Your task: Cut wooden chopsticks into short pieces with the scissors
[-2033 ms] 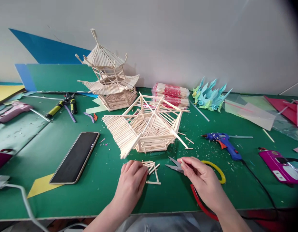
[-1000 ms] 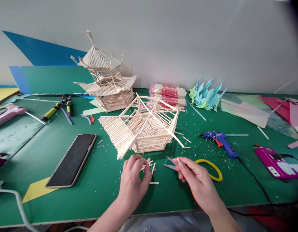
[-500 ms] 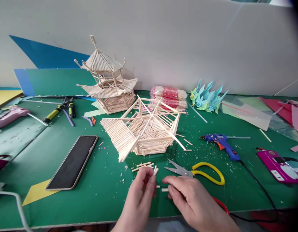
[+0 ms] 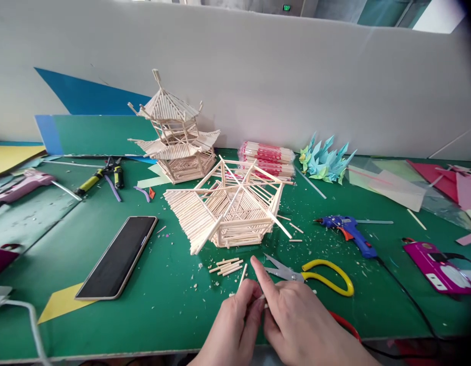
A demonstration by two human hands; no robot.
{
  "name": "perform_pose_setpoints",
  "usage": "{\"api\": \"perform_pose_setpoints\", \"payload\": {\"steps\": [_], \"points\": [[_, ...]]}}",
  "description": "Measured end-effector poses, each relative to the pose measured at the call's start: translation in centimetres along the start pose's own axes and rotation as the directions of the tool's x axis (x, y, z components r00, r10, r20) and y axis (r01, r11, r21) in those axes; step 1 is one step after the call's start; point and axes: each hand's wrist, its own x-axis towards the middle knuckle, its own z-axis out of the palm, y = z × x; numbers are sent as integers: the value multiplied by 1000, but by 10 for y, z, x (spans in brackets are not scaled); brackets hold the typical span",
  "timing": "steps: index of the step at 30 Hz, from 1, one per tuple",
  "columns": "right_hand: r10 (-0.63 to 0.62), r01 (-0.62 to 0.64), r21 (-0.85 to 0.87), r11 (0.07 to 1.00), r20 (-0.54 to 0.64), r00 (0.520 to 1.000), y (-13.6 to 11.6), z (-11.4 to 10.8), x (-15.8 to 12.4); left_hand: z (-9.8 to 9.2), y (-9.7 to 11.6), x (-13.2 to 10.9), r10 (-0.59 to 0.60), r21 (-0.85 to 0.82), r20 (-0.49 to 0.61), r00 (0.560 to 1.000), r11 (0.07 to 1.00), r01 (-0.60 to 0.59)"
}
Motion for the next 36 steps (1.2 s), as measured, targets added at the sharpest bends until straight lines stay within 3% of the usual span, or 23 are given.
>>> {"api": "perform_pose_setpoints", "payload": {"steps": [3,5,7,8,9,11,13,15,18,21,27,36], "points": [[-46,50,14,999,-209,977,3,1,-5,1,-5,0,-97,-180,-109,989,981,76],[-30,47,26,999,-459,888,5,0,-12,-2,-5,-1,-178,-326,-222,959,940,100],[91,27,176,984,-631,770,7,0,-18,-4,-1,-1,-231,-460,-313,921,885,66],[193,29,322,946,-634,749,6,2,-21,-4,2,-1,-248,-514,-331,911,857,47],[297,31,491,870,-575,762,6,4,-22,-4,5,-2,-264,-564,-319,910,825,42],[434,1,777,629,-352,829,3,12,-21,1,9,-3,-293,-651,-233,927,755,76],[482,-21,907,421,-204,852,2,21,-17,7,10,-3,-309,-700,-119,944,700,141],[511,-8,944,328,-171,843,3,28,-13,11,9,-4,-321,-711,5,947,665,229],[477,-10,965,262,-121,870,9,34,-10,12,6,-3,-334,-695,166,928,628,351],[403,-15,977,211,-73,912,17,33,-11,8,5,-1,-316,-683,234,919,620,387],[338,36,960,278,-132,932,22,29,-10,6,4,3,-295,-670,247,923,637,382],[395,40,984,174,-106,912,19,32,-6,7,5,9,-283,-628,245,927,682,374]]}}
